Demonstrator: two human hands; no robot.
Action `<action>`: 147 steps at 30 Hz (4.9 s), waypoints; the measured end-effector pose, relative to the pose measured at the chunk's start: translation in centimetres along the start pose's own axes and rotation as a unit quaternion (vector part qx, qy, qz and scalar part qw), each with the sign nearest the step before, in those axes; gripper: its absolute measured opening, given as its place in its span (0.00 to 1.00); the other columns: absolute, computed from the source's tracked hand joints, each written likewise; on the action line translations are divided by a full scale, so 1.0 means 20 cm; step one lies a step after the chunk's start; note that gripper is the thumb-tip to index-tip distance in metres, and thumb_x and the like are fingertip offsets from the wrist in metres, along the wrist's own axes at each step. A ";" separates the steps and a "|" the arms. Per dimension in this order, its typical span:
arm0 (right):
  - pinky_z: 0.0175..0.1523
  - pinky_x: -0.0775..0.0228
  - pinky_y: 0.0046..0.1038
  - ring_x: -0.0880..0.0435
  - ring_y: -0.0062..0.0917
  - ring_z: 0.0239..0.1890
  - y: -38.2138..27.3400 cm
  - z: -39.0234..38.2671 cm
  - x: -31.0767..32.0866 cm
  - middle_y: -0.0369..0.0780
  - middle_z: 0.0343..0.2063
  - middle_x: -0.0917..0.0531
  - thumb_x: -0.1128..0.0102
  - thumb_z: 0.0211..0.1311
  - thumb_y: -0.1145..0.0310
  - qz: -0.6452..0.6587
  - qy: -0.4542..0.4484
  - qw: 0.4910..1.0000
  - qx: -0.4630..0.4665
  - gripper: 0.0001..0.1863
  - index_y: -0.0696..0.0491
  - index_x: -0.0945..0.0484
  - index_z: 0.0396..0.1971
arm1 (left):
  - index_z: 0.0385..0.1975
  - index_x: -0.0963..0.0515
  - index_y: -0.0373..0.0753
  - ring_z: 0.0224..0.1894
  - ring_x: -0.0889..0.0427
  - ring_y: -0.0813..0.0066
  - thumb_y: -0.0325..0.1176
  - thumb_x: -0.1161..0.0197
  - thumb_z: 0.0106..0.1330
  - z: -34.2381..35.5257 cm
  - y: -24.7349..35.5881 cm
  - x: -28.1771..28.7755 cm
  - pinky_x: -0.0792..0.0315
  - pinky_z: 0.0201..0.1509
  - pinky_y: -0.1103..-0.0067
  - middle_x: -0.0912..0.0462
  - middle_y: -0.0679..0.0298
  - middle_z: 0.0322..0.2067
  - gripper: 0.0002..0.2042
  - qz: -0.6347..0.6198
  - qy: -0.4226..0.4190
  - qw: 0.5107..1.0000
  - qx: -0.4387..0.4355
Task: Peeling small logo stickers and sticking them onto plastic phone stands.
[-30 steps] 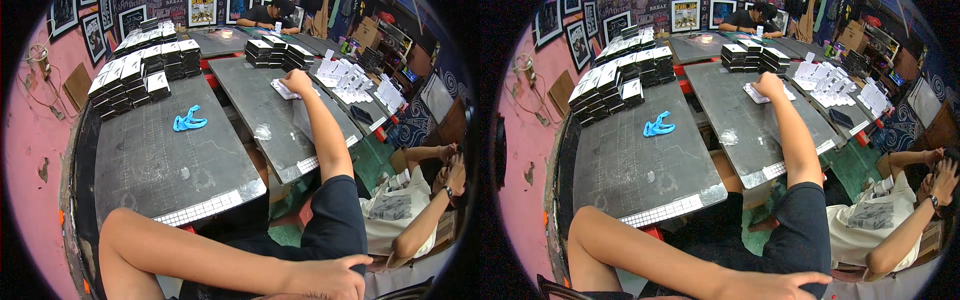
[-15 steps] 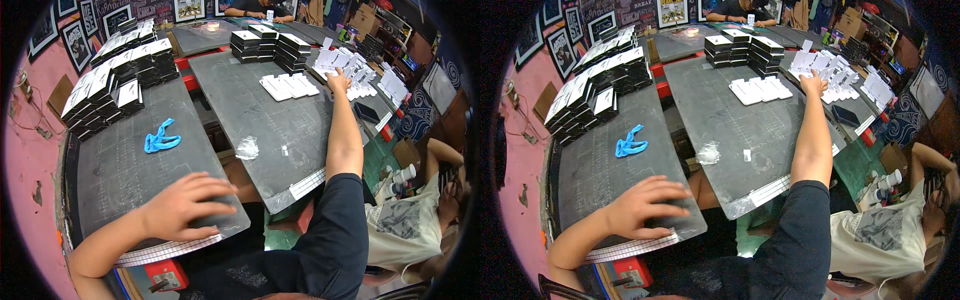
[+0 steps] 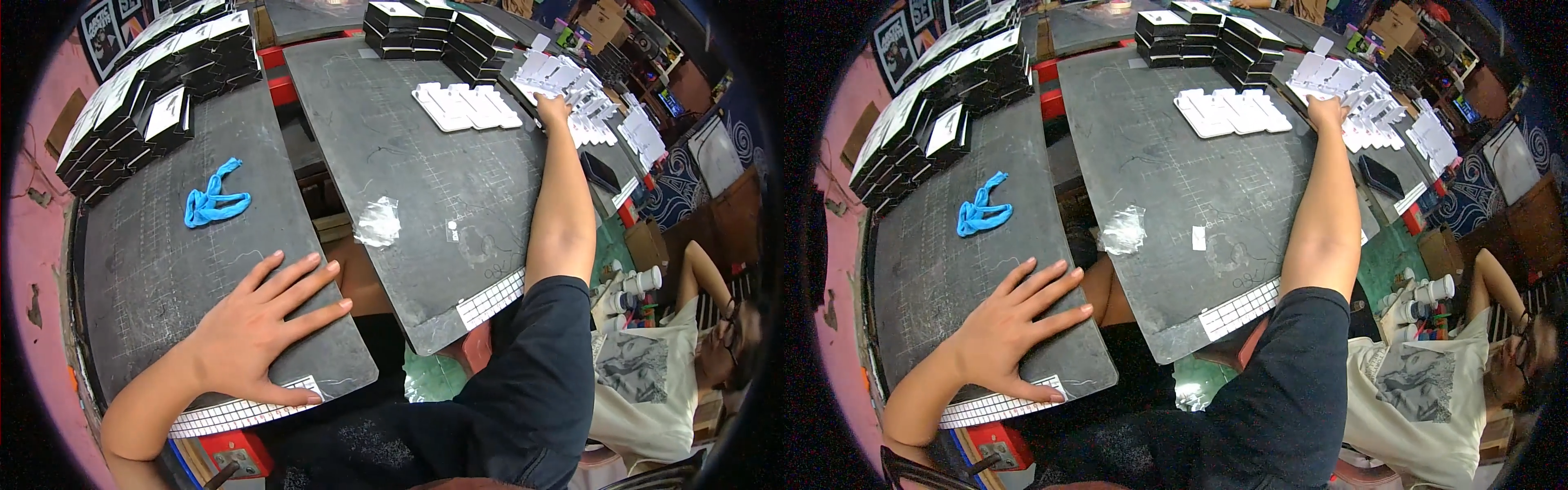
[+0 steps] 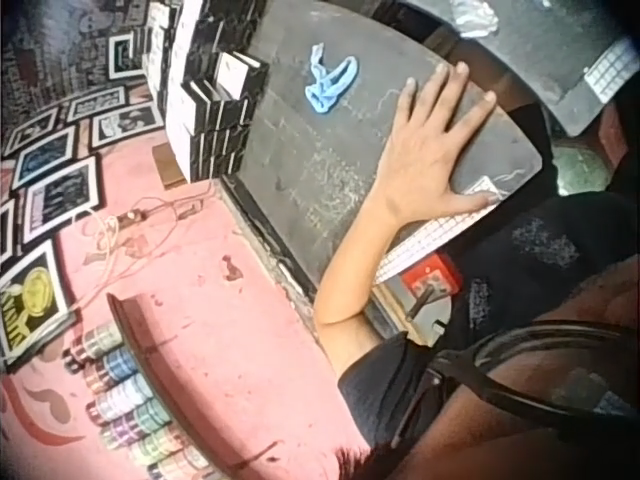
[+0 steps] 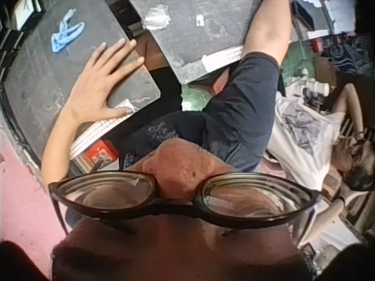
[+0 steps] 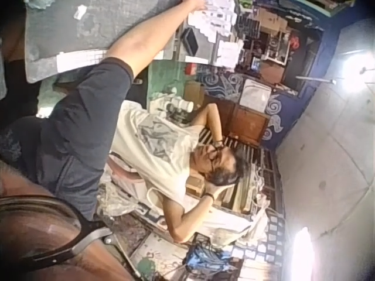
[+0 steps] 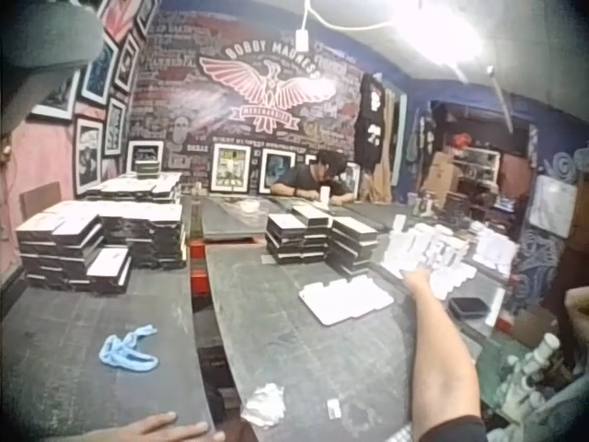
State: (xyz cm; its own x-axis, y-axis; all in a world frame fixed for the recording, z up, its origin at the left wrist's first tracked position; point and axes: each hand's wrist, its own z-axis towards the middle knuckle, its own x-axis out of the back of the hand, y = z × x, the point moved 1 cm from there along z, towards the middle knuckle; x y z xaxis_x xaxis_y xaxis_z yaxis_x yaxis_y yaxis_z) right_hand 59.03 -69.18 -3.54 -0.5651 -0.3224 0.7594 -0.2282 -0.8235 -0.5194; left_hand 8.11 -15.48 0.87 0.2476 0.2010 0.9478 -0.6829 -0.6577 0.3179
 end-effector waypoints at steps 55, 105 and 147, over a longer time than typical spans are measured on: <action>0.70 0.32 0.50 0.27 0.56 0.69 -1.38 -2.91 0.63 0.55 0.71 0.34 0.21 0.59 0.63 0.470 -0.397 0.489 0.618 0.49 0.52 0.43 0.75 | 0.83 0.45 0.42 0.56 0.17 0.70 0.20 0.24 0.53 -0.61 -0.24 0.02 0.20 0.55 0.75 0.23 0.55 0.63 0.54 -0.132 0.505 0.838 0.158; 0.70 0.28 0.46 0.20 0.49 0.67 -1.59 -2.46 0.29 0.50 0.64 0.17 0.29 0.68 0.65 0.263 -0.323 0.632 0.654 0.21 0.50 0.13 0.60 | 0.63 0.18 0.40 0.51 0.14 0.71 0.34 0.07 0.35 -0.78 -0.38 0.13 0.20 0.60 0.71 0.12 0.62 0.48 0.46 -0.174 0.217 0.944 0.178; 0.46 0.18 0.44 0.10 0.48 0.42 -1.58 -2.74 0.69 0.45 0.35 0.11 0.32 0.58 0.82 0.310 -0.417 0.493 0.698 0.17 0.55 0.24 0.46 | 0.52 0.20 0.39 0.53 0.13 0.59 0.38 0.08 0.39 -0.76 -0.38 0.09 0.20 0.62 0.66 0.13 0.58 0.48 0.37 -0.169 0.223 0.950 0.140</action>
State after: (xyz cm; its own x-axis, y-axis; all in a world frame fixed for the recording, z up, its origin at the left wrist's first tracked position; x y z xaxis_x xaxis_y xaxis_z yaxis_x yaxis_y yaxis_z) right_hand 15.00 -22.09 1.86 0.4720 -0.3151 0.8233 0.8801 0.2219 -0.4197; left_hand 3.28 0.97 0.58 0.0622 0.6809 0.7297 -0.3910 -0.6561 0.6455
